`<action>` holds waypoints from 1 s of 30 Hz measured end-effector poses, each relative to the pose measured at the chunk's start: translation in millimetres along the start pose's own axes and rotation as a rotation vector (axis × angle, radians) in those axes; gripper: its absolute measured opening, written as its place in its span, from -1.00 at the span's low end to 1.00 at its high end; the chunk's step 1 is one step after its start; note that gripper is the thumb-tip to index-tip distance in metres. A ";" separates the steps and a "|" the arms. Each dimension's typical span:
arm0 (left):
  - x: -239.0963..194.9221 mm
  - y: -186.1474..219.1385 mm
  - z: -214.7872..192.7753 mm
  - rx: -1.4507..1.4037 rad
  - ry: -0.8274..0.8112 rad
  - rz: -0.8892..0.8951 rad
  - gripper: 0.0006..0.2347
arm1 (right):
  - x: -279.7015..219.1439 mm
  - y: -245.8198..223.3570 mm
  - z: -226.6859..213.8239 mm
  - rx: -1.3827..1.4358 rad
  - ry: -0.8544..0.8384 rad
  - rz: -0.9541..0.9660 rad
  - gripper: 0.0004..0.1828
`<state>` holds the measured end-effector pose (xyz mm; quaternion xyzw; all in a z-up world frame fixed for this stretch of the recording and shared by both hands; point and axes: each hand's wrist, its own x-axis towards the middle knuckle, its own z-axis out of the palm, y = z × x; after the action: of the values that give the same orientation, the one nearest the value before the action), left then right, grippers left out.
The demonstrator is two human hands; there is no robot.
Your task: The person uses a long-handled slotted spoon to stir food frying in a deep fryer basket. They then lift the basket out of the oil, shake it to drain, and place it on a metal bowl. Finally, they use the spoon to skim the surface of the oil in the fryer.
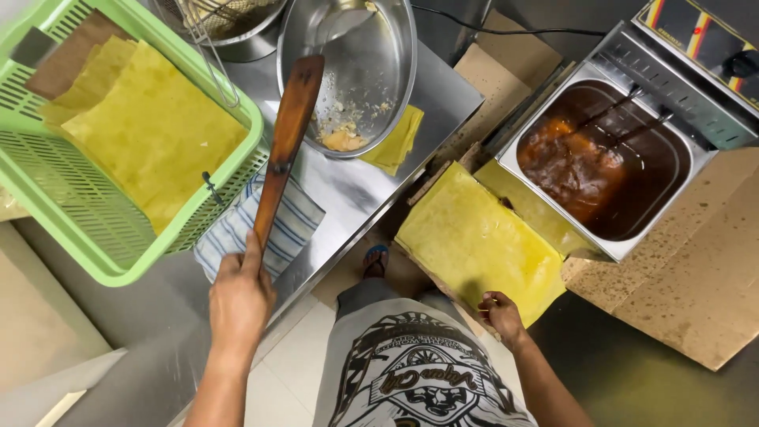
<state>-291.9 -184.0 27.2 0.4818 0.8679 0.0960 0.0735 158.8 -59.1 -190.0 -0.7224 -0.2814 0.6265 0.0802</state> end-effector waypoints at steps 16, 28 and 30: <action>78.3 27.3 -30.5 0.098 -0.235 0.057 -0.33 | 19.3 58.5 -13.0 0.158 0.115 -0.018 -0.78; -70.6 -107.0 -88.9 0.282 -0.012 0.110 -0.42 | 25.1 27.0 -10.0 0.029 0.008 -0.003 -0.63; -79.8 -97.4 -107.7 0.324 0.033 0.233 -0.54 | 0.3 -15.3 -2.9 -0.030 -0.025 -0.022 -0.59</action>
<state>-353.8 -312.6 111.4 0.5830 0.8114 -0.0294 -0.0310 156.9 -45.6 -182.6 -0.7125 -0.2994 0.6304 0.0727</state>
